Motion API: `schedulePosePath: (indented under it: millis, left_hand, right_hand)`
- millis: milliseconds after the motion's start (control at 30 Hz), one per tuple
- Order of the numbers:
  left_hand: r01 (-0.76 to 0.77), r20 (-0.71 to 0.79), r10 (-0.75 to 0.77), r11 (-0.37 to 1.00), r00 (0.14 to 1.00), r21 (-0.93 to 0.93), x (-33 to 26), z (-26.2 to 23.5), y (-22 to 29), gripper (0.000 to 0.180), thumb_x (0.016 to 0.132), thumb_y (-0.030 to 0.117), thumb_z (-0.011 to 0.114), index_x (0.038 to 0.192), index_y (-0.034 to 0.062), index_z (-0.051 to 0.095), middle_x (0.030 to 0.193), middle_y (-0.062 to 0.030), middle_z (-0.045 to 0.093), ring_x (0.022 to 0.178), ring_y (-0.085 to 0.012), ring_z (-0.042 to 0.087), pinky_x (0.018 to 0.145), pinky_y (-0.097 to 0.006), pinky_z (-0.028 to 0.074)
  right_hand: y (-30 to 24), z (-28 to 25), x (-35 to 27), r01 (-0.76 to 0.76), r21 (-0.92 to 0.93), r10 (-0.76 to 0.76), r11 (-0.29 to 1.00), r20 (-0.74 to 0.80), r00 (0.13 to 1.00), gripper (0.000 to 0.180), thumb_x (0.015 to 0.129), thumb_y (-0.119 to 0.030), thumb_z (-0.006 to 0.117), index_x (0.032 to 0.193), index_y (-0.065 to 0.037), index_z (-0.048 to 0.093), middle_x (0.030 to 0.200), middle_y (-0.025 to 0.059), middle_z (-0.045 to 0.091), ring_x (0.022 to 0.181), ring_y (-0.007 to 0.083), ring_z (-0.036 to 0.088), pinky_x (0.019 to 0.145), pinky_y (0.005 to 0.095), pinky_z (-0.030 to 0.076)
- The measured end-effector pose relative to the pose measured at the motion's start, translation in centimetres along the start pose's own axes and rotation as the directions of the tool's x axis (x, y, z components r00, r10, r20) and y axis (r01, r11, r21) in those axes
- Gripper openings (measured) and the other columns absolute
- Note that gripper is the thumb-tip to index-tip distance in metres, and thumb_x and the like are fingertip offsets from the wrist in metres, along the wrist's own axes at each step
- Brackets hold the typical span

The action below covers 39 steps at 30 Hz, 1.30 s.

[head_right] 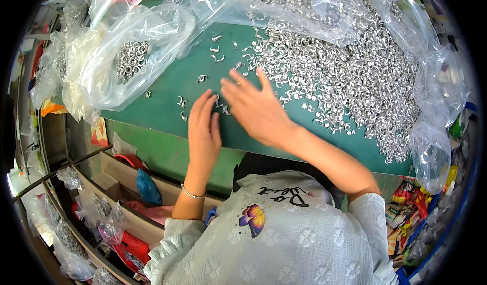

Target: The person sorts small silver metal eyelets on a green table by hand, picking them from a large pile and moving them into smaller groups.

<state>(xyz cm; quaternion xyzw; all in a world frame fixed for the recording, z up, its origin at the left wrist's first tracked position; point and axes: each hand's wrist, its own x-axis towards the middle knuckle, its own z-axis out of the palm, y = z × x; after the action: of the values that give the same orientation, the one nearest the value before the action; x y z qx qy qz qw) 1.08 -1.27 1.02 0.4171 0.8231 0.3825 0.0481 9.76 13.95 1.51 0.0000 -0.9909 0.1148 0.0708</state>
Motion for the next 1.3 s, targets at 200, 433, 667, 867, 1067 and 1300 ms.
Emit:
schedulePosePath:
  millis: [200, 433, 667, 867, 1067, 1300]
  left_hand:
    - [-0.109, 0.012, 0.108, 0.991, 0.994, 0.079, 1.2, 1.8, -0.1, 0.027, 0.081, -0.001, 0.065, 0.108, -0.0031, 0.062, 0.124, -0.0159, 0.054, 0.116, -0.0363, 0.051, 0.097, -0.044, 0.041]
    - [-0.014, -0.194, 0.062, 0.971, 0.979, 0.240, 0.5, 0.3, -2.0, 0.014, 0.081, -0.003, 0.064, 0.094, 0.0022, 0.064, 0.107, -0.0105, 0.060, 0.103, -0.0299, 0.056, 0.094, -0.041, 0.038]
    - [0.086, -0.277, 0.000, 0.951, 0.961, 0.298, 0.8, -0.2, -2.6, 0.020, 0.082, -0.001, 0.064, 0.101, 0.0030, 0.063, 0.115, -0.0102, 0.058, 0.111, -0.0294, 0.053, 0.098, -0.042, 0.034]
    - [-0.031, -0.198, 0.077, 0.974, 0.977, 0.225, 2.5, 1.0, -0.7, 0.025, 0.084, 0.001, 0.064, 0.109, 0.0034, 0.062, 0.120, -0.0111, 0.057, 0.112, -0.0290, 0.053, 0.097, -0.040, 0.035]
    - [0.046, -0.169, -0.018, 0.985, 0.985, 0.164, 1.7, 0.8, -0.8, 0.024, 0.085, 0.000, 0.063, 0.108, 0.0030, 0.062, 0.112, -0.0095, 0.058, 0.101, -0.0260, 0.055, 0.092, -0.038, 0.036]
    - [0.029, -0.201, 0.002, 0.988, 0.980, 0.152, 1.3, 1.3, -1.1, 0.031, 0.085, -0.001, 0.061, 0.115, 0.0036, 0.061, 0.115, -0.0094, 0.058, 0.102, -0.0258, 0.055, 0.091, -0.037, 0.036]
  right_hand:
    - [3.8, -0.4, 1.1, -0.185, -0.128, 0.173, 0.974, -0.098, 0.980, 0.041, 0.093, -0.026, 0.054, 0.130, -0.006, 0.055, 0.142, 0.0055, 0.046, 0.139, 0.0291, 0.030, 0.112, 0.0618, 0.018]
    - [5.1, -1.0, 0.1, -0.228, -0.116, 0.216, 0.967, -0.111, 0.970, 0.044, 0.093, -0.030, 0.055, 0.131, -0.007, 0.054, 0.142, 0.0060, 0.046, 0.139, 0.0286, 0.031, 0.112, 0.0590, 0.019]
    - [0.9, -0.7, -0.9, -0.005, 0.097, -0.002, 0.995, 0.069, 0.998, 0.057, 0.092, -0.039, 0.057, 0.137, -0.005, 0.048, 0.147, 0.0074, 0.040, 0.142, 0.0276, 0.025, 0.113, 0.0591, 0.018]
    - [5.2, 1.0, 4.5, -0.202, 0.049, 0.207, 0.978, -0.139, 0.968, 0.050, 0.097, -0.032, 0.050, 0.138, -0.005, 0.045, 0.146, 0.0100, 0.042, 0.141, 0.0286, 0.030, 0.113, 0.0595, 0.016]
    - [3.1, -0.2, 3.1, -0.006, 0.047, 0.001, 0.999, 0.106, 0.994, 0.048, 0.098, -0.034, 0.047, 0.137, -0.007, 0.048, 0.145, 0.0090, 0.044, 0.140, 0.0277, 0.031, 0.115, 0.0583, 0.013]
    - [3.3, -0.4, 1.4, -0.052, 0.047, 0.052, 0.998, 0.018, 0.999, 0.046, 0.097, -0.032, 0.051, 0.134, -0.005, 0.051, 0.144, 0.0067, 0.044, 0.140, 0.0265, 0.032, 0.114, 0.0584, 0.015]
